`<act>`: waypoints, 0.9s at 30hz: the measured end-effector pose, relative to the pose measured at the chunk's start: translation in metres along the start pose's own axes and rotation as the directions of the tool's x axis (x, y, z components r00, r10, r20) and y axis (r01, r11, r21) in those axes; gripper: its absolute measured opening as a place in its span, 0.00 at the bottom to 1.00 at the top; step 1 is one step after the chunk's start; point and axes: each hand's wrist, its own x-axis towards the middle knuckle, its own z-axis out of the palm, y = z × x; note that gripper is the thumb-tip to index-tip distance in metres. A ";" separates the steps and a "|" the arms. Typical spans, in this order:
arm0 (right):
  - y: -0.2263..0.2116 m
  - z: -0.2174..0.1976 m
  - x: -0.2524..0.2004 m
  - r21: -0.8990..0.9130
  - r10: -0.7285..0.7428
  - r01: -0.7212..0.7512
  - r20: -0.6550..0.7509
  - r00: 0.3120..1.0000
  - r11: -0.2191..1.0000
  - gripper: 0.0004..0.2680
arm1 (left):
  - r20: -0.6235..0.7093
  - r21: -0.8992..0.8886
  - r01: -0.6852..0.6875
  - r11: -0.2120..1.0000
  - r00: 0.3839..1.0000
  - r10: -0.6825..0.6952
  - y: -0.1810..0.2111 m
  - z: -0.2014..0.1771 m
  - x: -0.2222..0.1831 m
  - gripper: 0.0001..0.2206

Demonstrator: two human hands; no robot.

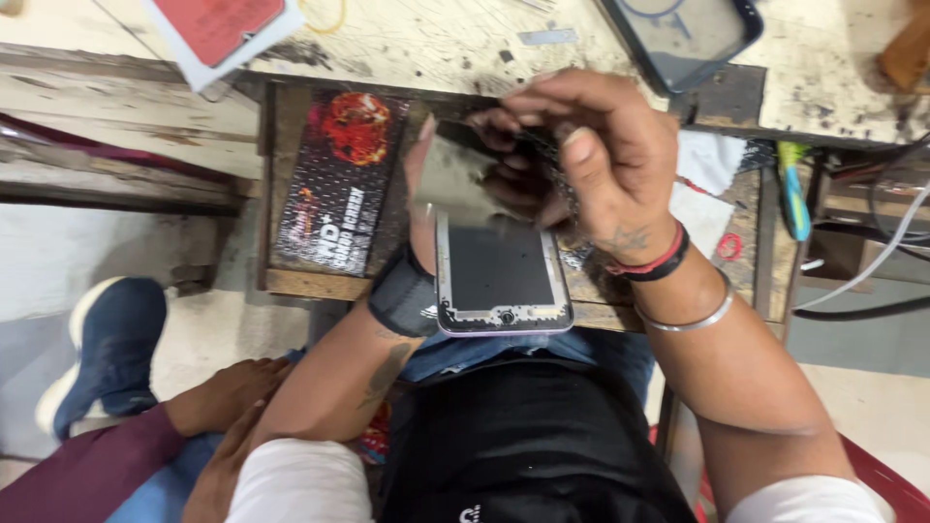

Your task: The person disassembles a mobile phone by prying open the back cover, removing screws from the internal frame using a screwdriver, and separating the battery and internal components.

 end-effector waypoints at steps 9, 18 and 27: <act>-0.010 -0.012 0.009 -0.061 -0.045 0.057 0.192 0.980 0.996 0.19 | 0.061 0.264 -0.089 0.960 0.995 0.075 -0.001 -0.001 -0.009 0.27; -0.024 -0.030 0.022 0.092 -0.205 0.183 0.426 0.881 0.979 0.29 | 0.110 0.301 -0.302 0.904 0.953 0.282 -0.008 -0.015 -0.006 0.28; -0.039 -0.036 0.025 0.049 -0.157 0.152 0.469 0.869 0.987 0.20 | 0.095 0.323 -0.364 0.874 0.931 0.352 -0.009 -0.012 -0.003 0.28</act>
